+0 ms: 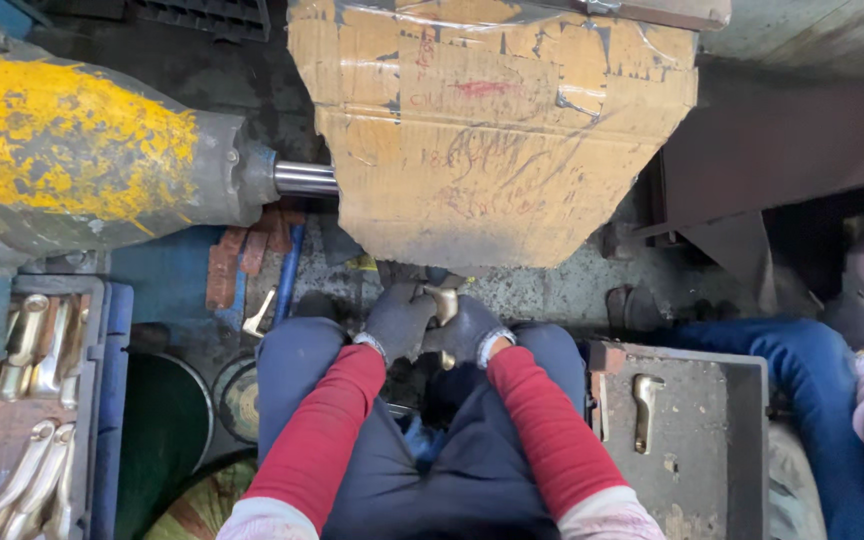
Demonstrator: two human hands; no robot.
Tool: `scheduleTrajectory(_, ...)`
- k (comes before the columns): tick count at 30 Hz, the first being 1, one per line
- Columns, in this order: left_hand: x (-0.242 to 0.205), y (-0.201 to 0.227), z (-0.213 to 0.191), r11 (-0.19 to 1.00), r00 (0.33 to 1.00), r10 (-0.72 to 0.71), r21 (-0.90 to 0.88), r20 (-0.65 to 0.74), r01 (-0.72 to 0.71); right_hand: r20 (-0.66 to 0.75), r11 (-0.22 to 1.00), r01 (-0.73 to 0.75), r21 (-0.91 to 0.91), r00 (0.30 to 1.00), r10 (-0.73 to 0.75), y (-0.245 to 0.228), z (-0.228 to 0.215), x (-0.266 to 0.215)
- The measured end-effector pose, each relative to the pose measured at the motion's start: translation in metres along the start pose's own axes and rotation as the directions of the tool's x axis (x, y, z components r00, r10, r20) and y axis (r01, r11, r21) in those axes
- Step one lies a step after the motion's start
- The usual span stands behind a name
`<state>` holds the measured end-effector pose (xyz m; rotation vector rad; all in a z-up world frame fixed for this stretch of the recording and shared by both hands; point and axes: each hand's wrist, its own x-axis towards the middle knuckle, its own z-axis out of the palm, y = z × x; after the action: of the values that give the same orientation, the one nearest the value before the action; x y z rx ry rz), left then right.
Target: The person sits on the floor and repeatedly presses small brass-colored metal handles against a rotating grinding wheel to smooth or polish their surfaces. The person handles the items one at a time, rotating them to treat different sides, and places finished pieces into a nearby metal tray.
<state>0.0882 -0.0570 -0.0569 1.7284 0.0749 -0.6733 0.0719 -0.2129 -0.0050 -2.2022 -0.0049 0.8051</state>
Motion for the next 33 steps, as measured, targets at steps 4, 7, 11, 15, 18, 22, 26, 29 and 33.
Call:
scheduleTrajectory(4, 0.006, 0.001, -0.004, 0.999, 0.998, -0.043, 0.028, -0.037, 0.044, -0.012, 0.995, -0.05, -0.089, 0.999, 0.049, -0.01, 0.0, 0.012)
scheduleTrajectory(7, -0.001, 0.007, -0.004, 1.0, 0.996, -0.002, 0.024, -0.089, 0.004, -0.007, 0.997, -0.077, -0.01, 0.997, 0.077, -0.018, 0.0, 0.007)
scheduleTrajectory(11, -0.015, 0.015, 0.004, 0.991, 0.999, -0.035, -0.125, 0.039, 0.04, -0.071, 0.958, -0.034, 0.283, 0.996, 0.057, -0.016, -0.002, -0.024)
scheduleTrajectory(15, -0.014, 0.025, 0.004, 0.985, 0.996, 0.041, -0.171, 0.083, -0.026, -0.061, 0.867, 0.13, 0.481, 0.992, -0.114, -0.02, -0.004, -0.034)
scheduleTrajectory(18, -0.014, 0.022, 0.001, 0.988, 0.995, -0.074, -0.13, 0.071, 0.083, -0.028, 0.866, 0.087, 0.493, 0.996, -0.084, -0.019, 0.002, -0.026)
scheduleTrajectory(22, -0.005, 0.014, -0.007, 1.0, 1.0, -0.009, -0.018, -0.005, 0.009, 0.063, 0.903, -0.067, 0.425, 0.997, 0.044, -0.016, 0.007, -0.004)
scheduleTrajectory(26, 0.004, 0.006, -0.011, 0.998, 1.0, 0.021, -0.056, 0.004, -0.021, 0.033, 0.851, -0.038, 0.524, 0.999, 0.025, -0.016, 0.013, 0.004)
scheduleTrajectory(29, 0.004, 0.008, -0.007, 0.995, 0.997, -0.072, -0.065, -0.004, 0.071, 0.05, 0.858, -0.193, 0.476, 0.98, 0.193, -0.022, 0.011, -0.001)
scheduleTrajectory(33, -0.007, 0.008, -0.001, 0.995, 0.998, 0.054, -0.078, -0.027, -0.056, -0.018, 0.794, 0.054, 0.606, 0.998, -0.053, -0.027, 0.009, -0.022)
